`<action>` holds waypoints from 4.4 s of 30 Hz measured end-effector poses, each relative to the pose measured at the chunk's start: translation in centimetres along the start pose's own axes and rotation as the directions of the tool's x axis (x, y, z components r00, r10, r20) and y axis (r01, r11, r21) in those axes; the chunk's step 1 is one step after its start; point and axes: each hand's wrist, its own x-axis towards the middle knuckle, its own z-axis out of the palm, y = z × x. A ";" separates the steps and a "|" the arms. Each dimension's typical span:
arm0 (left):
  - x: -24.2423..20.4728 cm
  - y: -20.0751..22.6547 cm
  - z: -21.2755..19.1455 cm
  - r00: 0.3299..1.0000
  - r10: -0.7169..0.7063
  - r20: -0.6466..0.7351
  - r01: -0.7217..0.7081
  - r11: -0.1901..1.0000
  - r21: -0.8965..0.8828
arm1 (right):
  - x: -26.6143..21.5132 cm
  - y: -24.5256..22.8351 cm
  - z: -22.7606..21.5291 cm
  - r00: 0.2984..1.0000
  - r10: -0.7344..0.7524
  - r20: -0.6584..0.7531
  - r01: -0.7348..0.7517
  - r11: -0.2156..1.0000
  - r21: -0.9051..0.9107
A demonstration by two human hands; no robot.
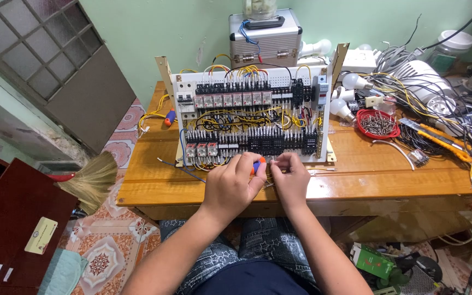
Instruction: The person sits on the floor and uses a screwdriver to connect yellow and blue wires to terminals on a white electrical panel. They repeatedly strip wire ends, insert them into terminal slots, and tighten the screws to secure the connections.
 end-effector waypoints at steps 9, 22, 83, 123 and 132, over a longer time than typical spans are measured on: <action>-0.2 0.1 0.9 1.000 0.017 -0.010 -0.017 0.999 0.035 | 0.2 0.4 0.2 1.000 0.022 -0.005 -0.021 1.000 0.013; -0.1 0.1 0.9 1.000 0.018 0.011 -0.018 0.999 0.033 | 0.3 0.3 0.1 1.000 0.017 -0.012 -0.016 0.998 0.065; -2.2 0.4 3.3 0.956 0.263 -0.129 -0.292 0.894 -0.340 | 0.5 -1.6 -1.0 0.994 0.032 0.104 -0.035 0.999 0.019; -3.5 2.6 3.6 0.982 0.077 -0.171 -0.137 0.917 -0.375 | 0.8 2.4 -0.2 0.991 -0.081 0.103 0.076 0.996 0.052; -2.8 2.0 2.2 0.986 0.147 -0.083 -0.167 0.916 -0.364 | 0.8 0.9 -0.6 0.991 -0.094 0.094 0.101 0.992 -0.072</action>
